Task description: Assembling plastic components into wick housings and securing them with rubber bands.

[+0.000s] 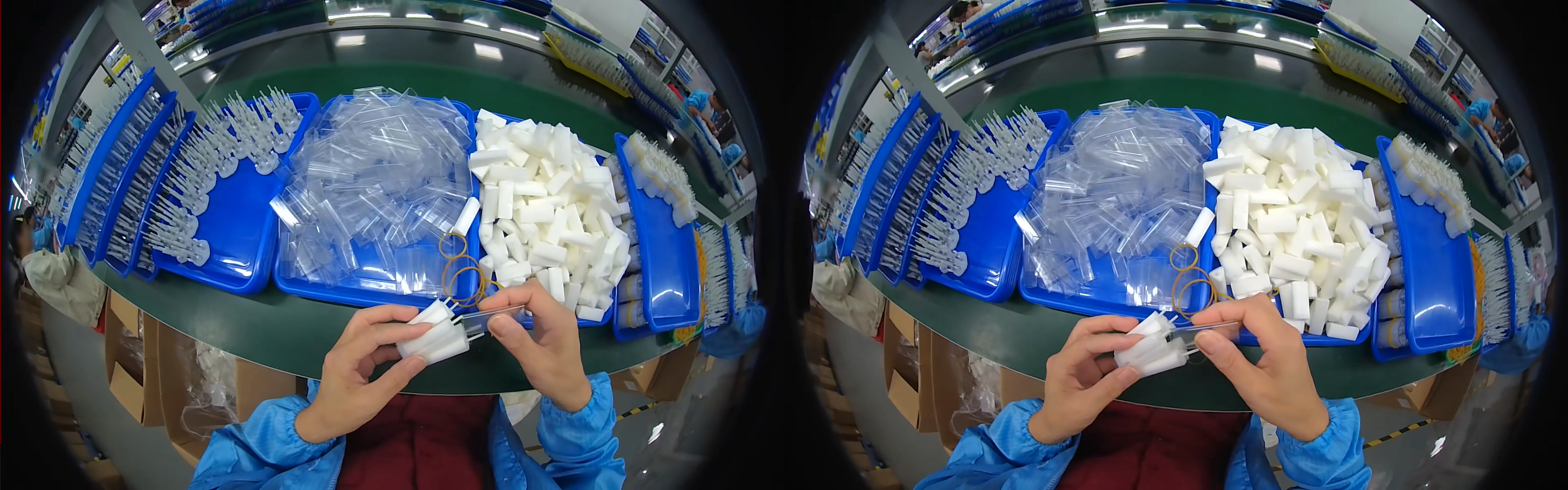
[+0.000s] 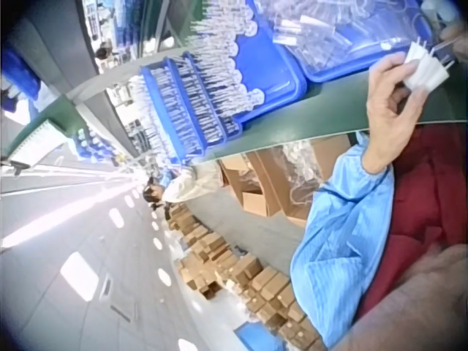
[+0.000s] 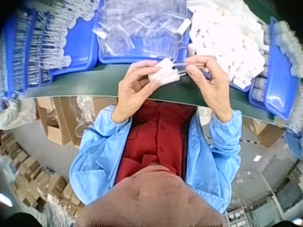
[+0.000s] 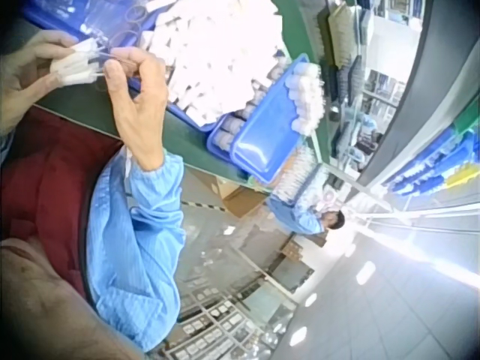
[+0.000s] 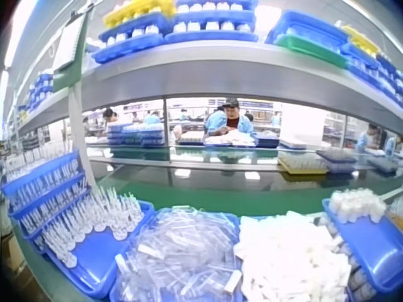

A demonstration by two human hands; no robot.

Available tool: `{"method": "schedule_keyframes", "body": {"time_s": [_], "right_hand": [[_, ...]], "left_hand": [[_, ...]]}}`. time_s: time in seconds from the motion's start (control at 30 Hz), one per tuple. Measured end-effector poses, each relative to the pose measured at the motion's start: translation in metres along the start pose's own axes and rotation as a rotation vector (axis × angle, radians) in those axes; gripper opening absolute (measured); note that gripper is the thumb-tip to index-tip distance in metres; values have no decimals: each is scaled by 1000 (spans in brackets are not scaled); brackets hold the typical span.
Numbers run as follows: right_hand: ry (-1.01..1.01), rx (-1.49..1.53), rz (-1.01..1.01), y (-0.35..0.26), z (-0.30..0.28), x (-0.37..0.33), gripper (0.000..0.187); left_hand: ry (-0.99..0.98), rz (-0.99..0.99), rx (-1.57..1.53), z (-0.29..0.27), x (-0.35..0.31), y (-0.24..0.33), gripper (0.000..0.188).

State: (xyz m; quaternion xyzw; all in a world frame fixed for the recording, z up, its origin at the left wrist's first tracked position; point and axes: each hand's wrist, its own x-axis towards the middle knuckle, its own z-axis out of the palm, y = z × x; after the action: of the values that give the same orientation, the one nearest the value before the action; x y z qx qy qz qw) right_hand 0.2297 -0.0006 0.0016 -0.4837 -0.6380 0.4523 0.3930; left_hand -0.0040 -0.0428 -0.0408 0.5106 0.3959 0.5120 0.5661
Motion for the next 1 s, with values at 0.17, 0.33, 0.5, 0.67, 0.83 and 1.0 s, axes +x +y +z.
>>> {"method": "schedule_keyframes", "body": {"time_s": [0.17, 0.33, 0.5, 0.67, 0.83, 1.0], "right_hand": [[13, -68, -39, 1, -1, -3, 20], [-71, -120, -95, -1, -6, -4, 19], [-3, -153, -178, 5, 3, -10, 18], [29, -182, -282, 7, 16, -13, 20], [135, -332, -440, 10, 22, -19, 22], [65, -219, -286, 8, 13, -10, 23]], "left_hand": [[-21, -6, 8, 2, -2, 0, 34], [-38, -1, 2, 4, -2, -2, 35], [-20, 28, 63, 9, -2, -1, 31], [-14, 92, 249, 7, 1, -3, 25], [54, 127, 356, 17, 4, 4, 25], [60, 212, 488, 19, 5, 9, 34]]}}
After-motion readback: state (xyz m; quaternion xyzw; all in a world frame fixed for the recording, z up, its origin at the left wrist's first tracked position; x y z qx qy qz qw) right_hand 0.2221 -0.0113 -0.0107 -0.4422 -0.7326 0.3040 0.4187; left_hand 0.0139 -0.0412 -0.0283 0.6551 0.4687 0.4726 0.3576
